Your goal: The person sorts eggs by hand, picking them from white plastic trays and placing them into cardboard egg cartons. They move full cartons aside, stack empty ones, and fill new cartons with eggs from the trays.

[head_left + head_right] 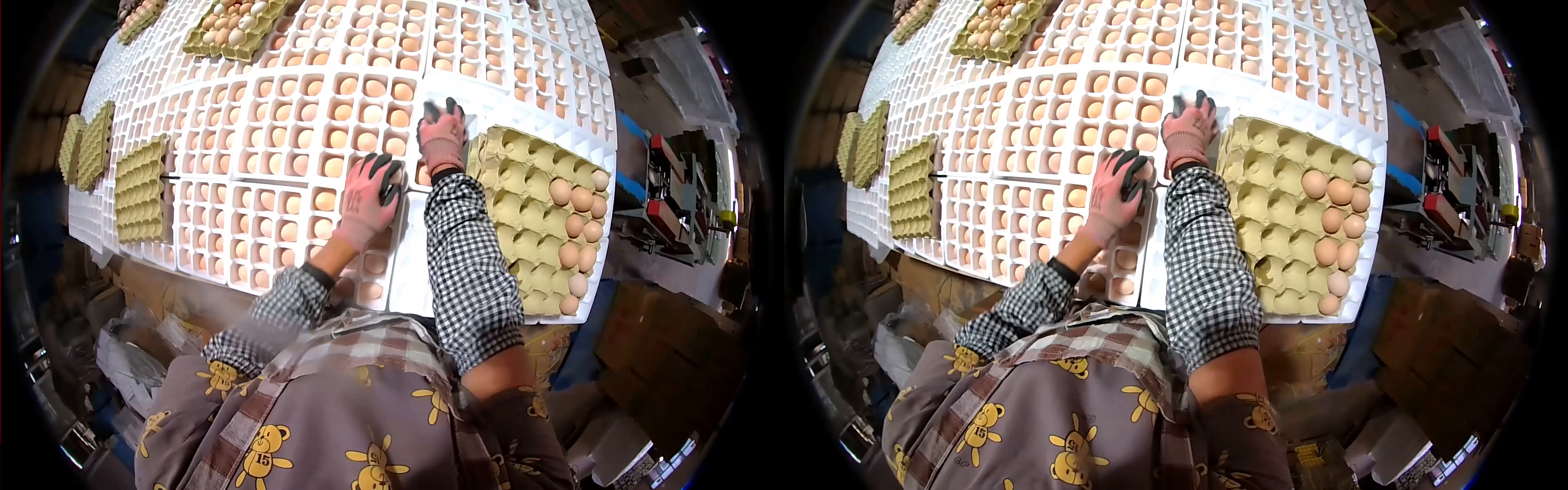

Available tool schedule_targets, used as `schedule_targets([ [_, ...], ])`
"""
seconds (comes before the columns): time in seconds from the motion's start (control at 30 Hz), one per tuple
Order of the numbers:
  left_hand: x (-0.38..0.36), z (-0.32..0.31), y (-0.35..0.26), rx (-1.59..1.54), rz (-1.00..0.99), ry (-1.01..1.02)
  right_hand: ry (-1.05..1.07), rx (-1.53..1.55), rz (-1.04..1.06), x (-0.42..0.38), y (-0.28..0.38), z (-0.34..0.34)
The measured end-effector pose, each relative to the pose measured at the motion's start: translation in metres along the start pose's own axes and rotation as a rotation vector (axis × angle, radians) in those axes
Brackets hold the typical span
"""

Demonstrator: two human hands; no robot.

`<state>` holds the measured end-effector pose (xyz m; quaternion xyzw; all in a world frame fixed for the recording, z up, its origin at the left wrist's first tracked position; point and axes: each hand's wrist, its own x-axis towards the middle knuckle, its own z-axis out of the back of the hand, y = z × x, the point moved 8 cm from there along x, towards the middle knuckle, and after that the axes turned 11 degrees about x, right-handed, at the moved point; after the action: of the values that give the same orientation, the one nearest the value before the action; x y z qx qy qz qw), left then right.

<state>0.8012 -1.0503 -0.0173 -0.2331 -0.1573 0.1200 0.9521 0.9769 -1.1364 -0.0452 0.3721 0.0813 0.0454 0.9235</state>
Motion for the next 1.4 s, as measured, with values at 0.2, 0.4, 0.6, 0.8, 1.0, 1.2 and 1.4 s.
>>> schedule_targets([
  [0.2,-0.040,-0.007,-0.023,-0.551,0.309,0.302,0.322,0.733,0.312,-0.120,0.065,0.113],
  [0.4,-0.033,-0.086,-0.127,-1.073,0.485,0.709,-0.189,0.173,0.159,-0.102,-0.129,0.323],
  [0.6,-0.023,-0.090,-0.120,-0.595,0.529,0.620,0.111,0.710,-0.190,-0.091,-0.236,0.286],
  [0.8,-0.006,-0.061,-0.124,-0.668,0.453,0.466,0.121,0.948,-0.251,-0.109,-0.242,0.291],
  [1.0,0.007,0.021,-0.069,-0.694,0.397,0.306,0.256,1.358,-0.314,-0.146,-0.211,0.254],
  [1.2,-0.019,0.114,0.061,-1.025,0.640,0.186,0.858,1.756,-0.081,-0.127,-0.179,0.106],
  [1.4,-0.062,0.181,0.174,-0.833,0.624,0.033,0.536,0.714,0.382,-0.116,0.012,-0.026],
])
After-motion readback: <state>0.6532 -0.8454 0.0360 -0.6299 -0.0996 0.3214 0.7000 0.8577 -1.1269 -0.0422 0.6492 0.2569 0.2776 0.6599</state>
